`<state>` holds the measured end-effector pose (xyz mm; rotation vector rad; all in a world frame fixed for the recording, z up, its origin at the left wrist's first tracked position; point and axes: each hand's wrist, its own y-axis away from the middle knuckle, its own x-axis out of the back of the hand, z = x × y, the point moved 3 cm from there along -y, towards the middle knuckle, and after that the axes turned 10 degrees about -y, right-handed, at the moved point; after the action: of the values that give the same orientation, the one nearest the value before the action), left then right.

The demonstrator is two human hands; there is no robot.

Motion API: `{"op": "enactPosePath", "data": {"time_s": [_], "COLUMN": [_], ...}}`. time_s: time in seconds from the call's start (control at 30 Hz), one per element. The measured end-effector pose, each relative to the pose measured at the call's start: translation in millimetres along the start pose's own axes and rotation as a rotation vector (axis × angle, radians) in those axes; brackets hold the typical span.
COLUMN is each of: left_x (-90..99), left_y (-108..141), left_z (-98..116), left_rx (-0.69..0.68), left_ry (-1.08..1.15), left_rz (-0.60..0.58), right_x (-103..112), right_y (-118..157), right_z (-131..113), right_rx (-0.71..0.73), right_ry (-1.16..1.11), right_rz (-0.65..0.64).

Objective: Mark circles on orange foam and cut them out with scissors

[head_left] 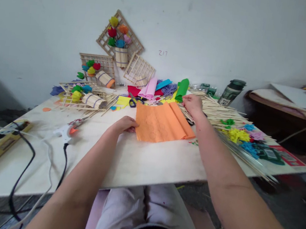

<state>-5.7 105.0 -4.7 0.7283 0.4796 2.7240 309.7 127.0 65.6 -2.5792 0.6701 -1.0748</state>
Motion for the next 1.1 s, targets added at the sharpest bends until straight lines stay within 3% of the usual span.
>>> {"op": "enactPosePath", "data": {"time_s": [0.13,0.23,0.33,0.53,1.1], "left_x": [0.7,1.6,3.1,4.5,3.2], "left_y": [1,0,-2,-5,0], "left_z": [0,2,3,0,2], "left_rx": [-0.024,0.007,0.006,-0.037,-0.045], "left_ry": [0.006,0.027,0.057,0.091,0.055], "left_rz": [0.008,-0.027,-0.044,0.004,0.011], "right_x": [44,54,46,23,3], "right_y": [-7,-5,-3,-8,-25], "right_z": [46,67,72,65,68], "right_rx": [-0.246,-0.283,-0.265,-0.288,-0.303], "right_ry": [0.144,0.254,0.359,0.488,0.531], "right_rz": [0.138,0.045,-0.079,-0.187,-0.124]}}
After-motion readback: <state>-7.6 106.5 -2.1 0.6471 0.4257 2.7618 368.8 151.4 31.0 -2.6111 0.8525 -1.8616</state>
